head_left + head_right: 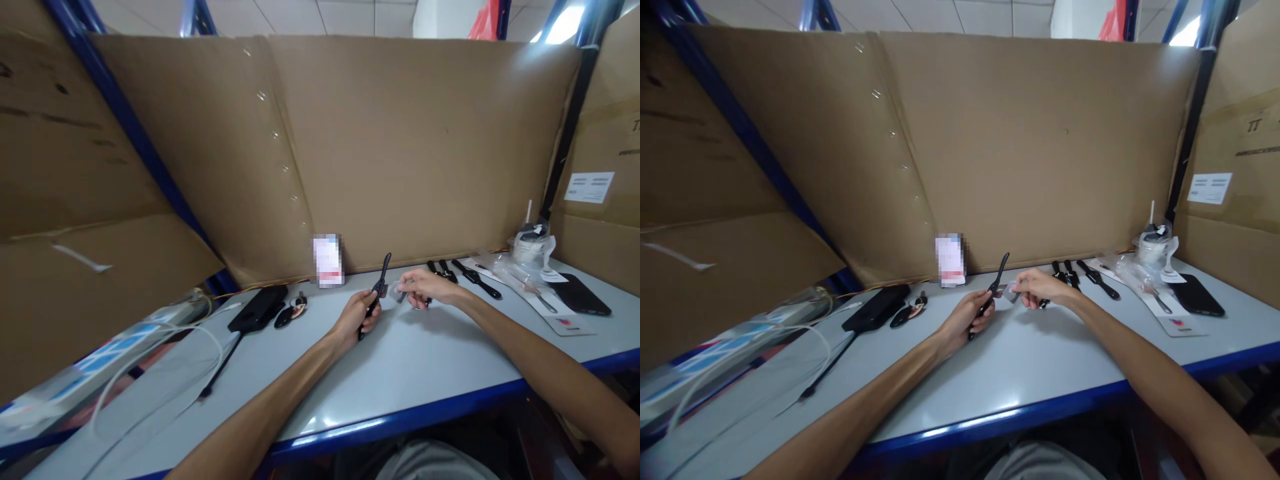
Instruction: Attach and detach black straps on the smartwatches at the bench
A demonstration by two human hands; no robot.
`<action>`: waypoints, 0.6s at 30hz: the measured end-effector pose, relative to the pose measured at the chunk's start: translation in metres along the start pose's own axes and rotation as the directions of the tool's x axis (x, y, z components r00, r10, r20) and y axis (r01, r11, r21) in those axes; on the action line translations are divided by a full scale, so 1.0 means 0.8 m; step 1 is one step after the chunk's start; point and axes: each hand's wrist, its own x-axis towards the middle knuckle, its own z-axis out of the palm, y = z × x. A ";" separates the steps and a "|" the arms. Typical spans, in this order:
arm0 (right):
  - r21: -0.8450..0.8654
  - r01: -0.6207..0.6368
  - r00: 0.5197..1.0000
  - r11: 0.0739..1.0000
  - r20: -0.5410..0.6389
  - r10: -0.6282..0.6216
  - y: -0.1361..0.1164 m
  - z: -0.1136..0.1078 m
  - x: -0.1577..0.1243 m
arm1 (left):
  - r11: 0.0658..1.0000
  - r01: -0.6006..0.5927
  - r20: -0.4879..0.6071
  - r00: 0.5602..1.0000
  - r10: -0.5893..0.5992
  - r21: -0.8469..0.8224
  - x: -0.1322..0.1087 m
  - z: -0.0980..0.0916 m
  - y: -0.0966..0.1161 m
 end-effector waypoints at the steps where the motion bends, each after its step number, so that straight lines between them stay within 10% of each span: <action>1: -0.008 -0.008 1.000 1.000 0.017 0.008 0.005 0.004 0.003 | 1.000 -0.005 -0.011 1.000 0.005 -0.011 0.001 0.001 0.000; 18: 0.063 0.029 1.000 0.998 0.010 -0.029 0.009 0.021 0.009 | 0.995 -0.034 -0.025 0.999 0.037 0.097 0.000 0.010 -0.007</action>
